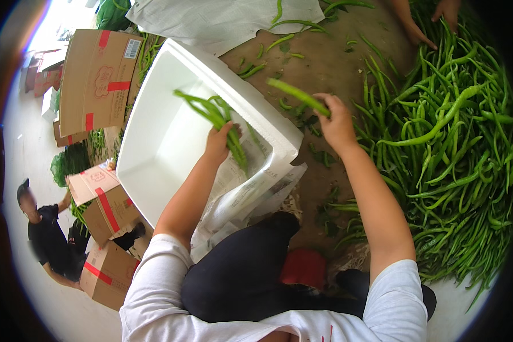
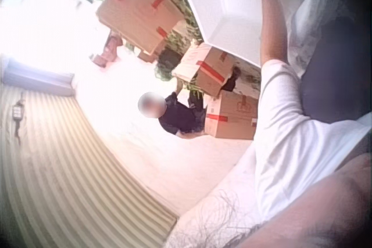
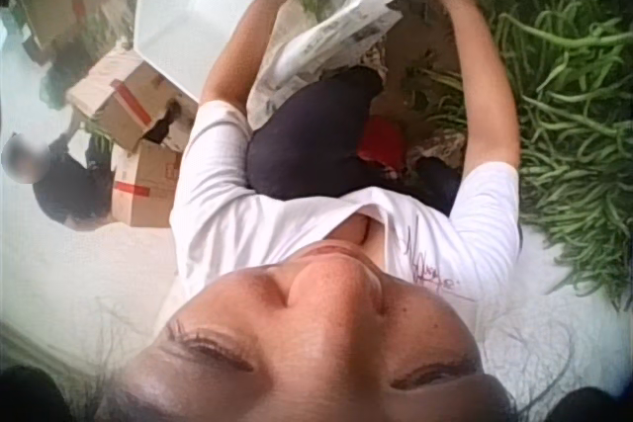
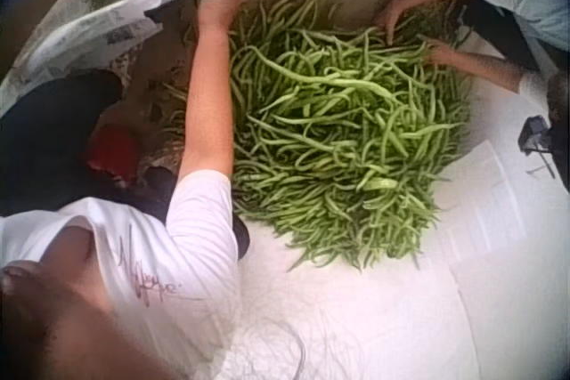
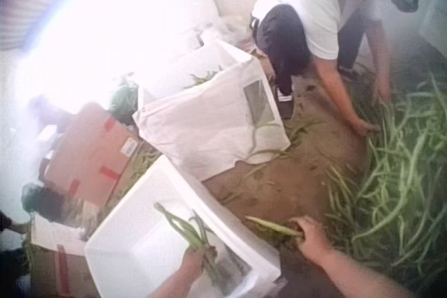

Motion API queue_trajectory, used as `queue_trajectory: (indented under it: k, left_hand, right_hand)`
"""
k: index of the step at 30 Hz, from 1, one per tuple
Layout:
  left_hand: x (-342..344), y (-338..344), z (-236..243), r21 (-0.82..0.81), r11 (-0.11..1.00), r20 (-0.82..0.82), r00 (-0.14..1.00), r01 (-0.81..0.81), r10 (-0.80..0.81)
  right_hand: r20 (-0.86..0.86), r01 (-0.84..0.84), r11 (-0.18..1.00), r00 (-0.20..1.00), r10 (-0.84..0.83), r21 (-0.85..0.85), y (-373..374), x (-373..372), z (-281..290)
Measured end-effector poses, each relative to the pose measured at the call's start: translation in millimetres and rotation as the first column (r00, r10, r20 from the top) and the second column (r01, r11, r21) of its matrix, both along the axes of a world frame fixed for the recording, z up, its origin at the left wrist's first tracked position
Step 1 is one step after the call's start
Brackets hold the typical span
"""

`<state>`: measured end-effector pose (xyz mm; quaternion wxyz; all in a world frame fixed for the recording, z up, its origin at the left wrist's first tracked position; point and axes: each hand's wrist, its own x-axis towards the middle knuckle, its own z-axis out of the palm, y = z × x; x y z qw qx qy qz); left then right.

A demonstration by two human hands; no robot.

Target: The person sits on the floor and sorts green beans from a large pile into a white plastic container. They repeatedly pick up handfuls of beans and place them into the container.

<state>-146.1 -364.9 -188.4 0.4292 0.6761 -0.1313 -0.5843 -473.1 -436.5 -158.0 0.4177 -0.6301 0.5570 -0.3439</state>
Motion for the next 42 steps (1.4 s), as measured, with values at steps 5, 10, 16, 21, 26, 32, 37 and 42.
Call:
queue_trajectory:
  k: [5, 10, 16, 21, 26, 32, 37, 42]
  left_hand:
    - [-8, -16, -31, 0.351, 0.842, 0.474, 0.697, 0.411, -0.538]
    - [-18, -8, -41, 0.143, 0.871, 0.671, 0.601, 0.469, -0.434]
    - [-7, 2, -51, 0.182, 0.925, 0.905, 0.311, 0.335, -0.291]
    - [-34, -38, 14, 0.285, 0.861, 0.943, 0.039, 0.422, -0.331]
    - [-46, -52, 8, 0.653, 0.672, 0.69, 0.093, 0.347, -0.718]
    - [-56, -58, -1, 0.579, 0.73, 0.615, 0.395, 0.362, -0.683]
    - [-51, -38, -9, 0.357, 0.891, 0.732, 0.508, 0.281, -0.454]
    - [-79, -39, 5, 0.25, 0.914, 0.786, 0.485, 0.319, -0.384]
  right_hand:
    - [0.589, 0.108, 0.925, 0.743, -0.318, 0.364, -3, -10, 42]
    - [0.824, -0.116, 0.858, 0.368, -0.43, 0.5, 13, -39, 54]
    - [0.796, -0.174, 0.803, 0.36, -0.487, 0.57, 47, -38, 43]
    - [0.761, -0.159, 0.777, 0.39, -0.517, 0.609, 69, -40, 39]
    - [0.746, -0.162, 0.768, 0.426, -0.512, 0.62, 76, -27, 51]
    - [0.746, -0.163, 0.774, 0.446, -0.495, 0.612, 77, -15, 61]
    - [0.771, -0.183, 0.785, 0.411, -0.486, 0.592, 80, -11, 70]
    - [0.789, -0.184, 0.8, 0.394, -0.472, 0.571, 81, -12, 66]
